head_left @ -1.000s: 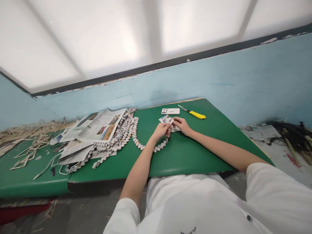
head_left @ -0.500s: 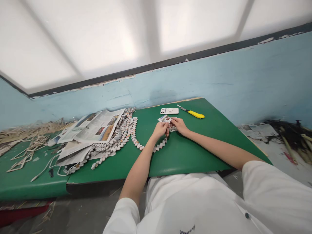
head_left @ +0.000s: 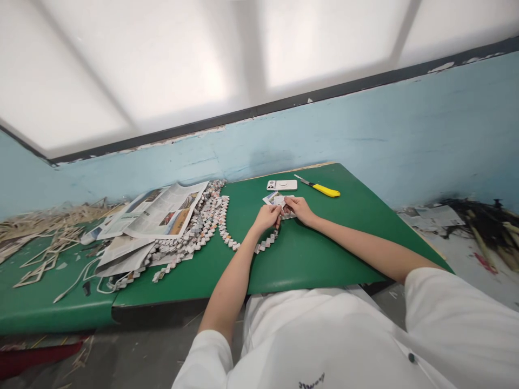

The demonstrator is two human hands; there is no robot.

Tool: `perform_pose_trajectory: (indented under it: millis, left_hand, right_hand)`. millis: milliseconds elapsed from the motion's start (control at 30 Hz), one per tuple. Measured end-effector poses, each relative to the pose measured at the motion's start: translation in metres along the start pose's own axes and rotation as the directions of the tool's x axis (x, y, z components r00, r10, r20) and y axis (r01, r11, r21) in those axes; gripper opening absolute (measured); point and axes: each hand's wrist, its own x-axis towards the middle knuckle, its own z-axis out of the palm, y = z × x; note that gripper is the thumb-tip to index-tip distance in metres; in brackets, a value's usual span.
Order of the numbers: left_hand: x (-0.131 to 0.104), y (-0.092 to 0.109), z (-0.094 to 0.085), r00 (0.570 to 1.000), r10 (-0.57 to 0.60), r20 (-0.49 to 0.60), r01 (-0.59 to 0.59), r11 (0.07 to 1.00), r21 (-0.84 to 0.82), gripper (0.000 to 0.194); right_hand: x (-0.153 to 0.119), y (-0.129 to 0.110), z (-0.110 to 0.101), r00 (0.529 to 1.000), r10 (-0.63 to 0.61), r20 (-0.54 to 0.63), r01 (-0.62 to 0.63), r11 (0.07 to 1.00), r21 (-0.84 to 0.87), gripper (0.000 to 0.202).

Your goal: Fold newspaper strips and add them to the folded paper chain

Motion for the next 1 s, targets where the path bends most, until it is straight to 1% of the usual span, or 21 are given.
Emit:
perform_pose_trajectory:
  millis: [100,200,267,333,400,467,500,567,667,733,867,1000]
  left_hand:
    - [0.000,0.002,0.002,0.998,-0.011,-0.063,0.007,0.998,-0.059,0.039]
    - [0.001,0.004,0.001,0.986,-0.002,-0.168,-0.012,0.997,-0.078,0.041]
    - [0.001,0.005,-0.001,0.972,0.022,-0.233,-0.034,0.998,-0.051,0.042]
    - [0.000,0.006,-0.003,0.961,0.074,-0.267,-0.069,0.997,0.031,0.042]
    - [-0.002,0.006,-0.006,0.953,0.166,-0.253,-0.123,0.977,0.177,0.042]
    - [-0.003,0.007,-0.006,0.943,0.257,-0.212,-0.180,0.929,0.323,0.042]
    - [-0.004,0.007,-0.006,0.938,0.286,-0.196,-0.198,0.905,0.376,0.042]
    - [-0.004,0.007,-0.005,0.935,0.309,-0.176,-0.208,0.877,0.433,0.040]
    - [-0.004,0.006,-0.004,0.934,0.310,-0.180,-0.197,0.863,0.465,0.039]
    - [-0.003,0.006,-0.005,0.931,0.311,-0.192,-0.193,0.864,0.465,0.038]
    - [-0.001,0.005,-0.008,0.930,0.284,-0.233,-0.160,0.884,0.439,0.040]
    - [-0.001,0.006,-0.009,0.924,0.247,-0.294,-0.114,0.908,0.402,0.041]
  right_hand:
    - [-0.001,-0.005,-0.001,0.999,-0.020,-0.028,0.019,0.999,-0.033,0.060]
    - [-0.003,-0.007,-0.001,0.998,-0.048,-0.039,0.046,0.998,-0.044,0.058]
    - [-0.005,-0.008,-0.001,0.998,-0.059,-0.022,0.058,0.998,-0.027,0.054]
    - [-0.007,-0.009,-0.001,0.998,-0.065,0.017,0.065,0.998,-0.007,0.049]
    - [-0.009,-0.011,0.000,0.995,-0.062,0.077,0.062,0.998,-0.003,0.048]
    - [-0.011,-0.013,0.001,0.991,-0.047,0.128,0.050,0.999,-0.018,0.050]
    - [-0.011,-0.014,0.002,0.988,-0.041,0.148,0.046,0.999,-0.030,0.052]
    - [-0.011,-0.014,0.003,0.984,-0.039,0.172,0.049,0.997,-0.054,0.055]
    - [-0.010,-0.012,0.004,0.981,-0.034,0.190,0.050,0.995,-0.081,0.058]
    - [-0.009,-0.010,0.005,0.983,-0.009,0.182,0.022,0.997,-0.070,0.058]
    - [-0.006,-0.006,0.006,0.989,0.050,0.136,-0.047,0.999,-0.026,0.057]
    - [-0.004,-0.004,0.006,0.989,0.069,0.130,-0.063,0.997,-0.046,0.061]
